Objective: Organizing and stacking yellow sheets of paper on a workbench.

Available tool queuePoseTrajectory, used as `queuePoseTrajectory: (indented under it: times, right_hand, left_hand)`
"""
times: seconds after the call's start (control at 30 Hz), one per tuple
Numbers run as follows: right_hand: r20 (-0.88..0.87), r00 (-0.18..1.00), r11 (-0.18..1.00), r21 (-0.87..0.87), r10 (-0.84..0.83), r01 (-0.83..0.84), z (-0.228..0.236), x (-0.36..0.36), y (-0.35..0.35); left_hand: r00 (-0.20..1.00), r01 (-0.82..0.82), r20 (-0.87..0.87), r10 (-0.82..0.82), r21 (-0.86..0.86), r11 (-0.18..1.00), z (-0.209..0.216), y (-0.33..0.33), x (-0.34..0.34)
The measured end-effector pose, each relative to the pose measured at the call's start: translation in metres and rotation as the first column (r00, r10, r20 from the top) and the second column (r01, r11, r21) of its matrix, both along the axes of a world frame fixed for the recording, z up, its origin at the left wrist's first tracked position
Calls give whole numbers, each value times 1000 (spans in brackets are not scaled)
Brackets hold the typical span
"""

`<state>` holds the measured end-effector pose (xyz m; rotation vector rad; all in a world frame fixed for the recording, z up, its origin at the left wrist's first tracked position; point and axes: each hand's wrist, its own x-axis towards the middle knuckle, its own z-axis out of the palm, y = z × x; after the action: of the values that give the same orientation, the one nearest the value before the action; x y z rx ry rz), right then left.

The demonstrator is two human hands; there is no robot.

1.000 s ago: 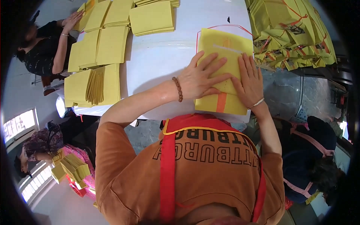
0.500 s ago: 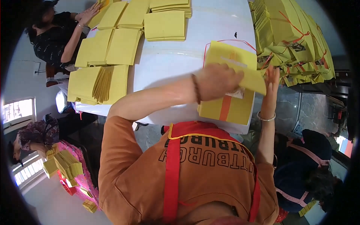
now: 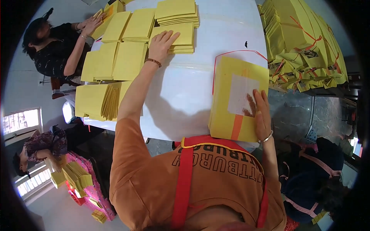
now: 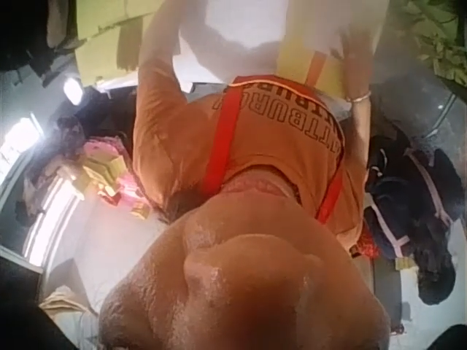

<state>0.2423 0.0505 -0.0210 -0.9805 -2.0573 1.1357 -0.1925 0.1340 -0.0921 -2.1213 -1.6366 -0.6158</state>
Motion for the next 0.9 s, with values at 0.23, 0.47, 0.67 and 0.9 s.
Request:
queuePoseTrajectory:
  times: [0.23, 0.47, 0.67, 0.9]
  right_hand:
    - [193, 981, 992, 125, -21, -4, 2, 3, 5]
    - [297, 954, 987, 157, -39, -8, 0, 2, 5]
    - [137, 986, 995, -26, -89, 94, 1, -2, 1]
    - [290, 952, 971, 240, -96, 25, 2, -4, 2]
  left_hand:
    - [998, -63, -36, 56, -233, 970, -38, 6, -9]
    - [999, -28, -52, 11, -335, 942, -35, -2, -6]
    - [990, -60, -137, 12, -352, 934, -42, -3, -8]
    - [977, -29, -207, -57, -389, 921, -42, 4, -13]
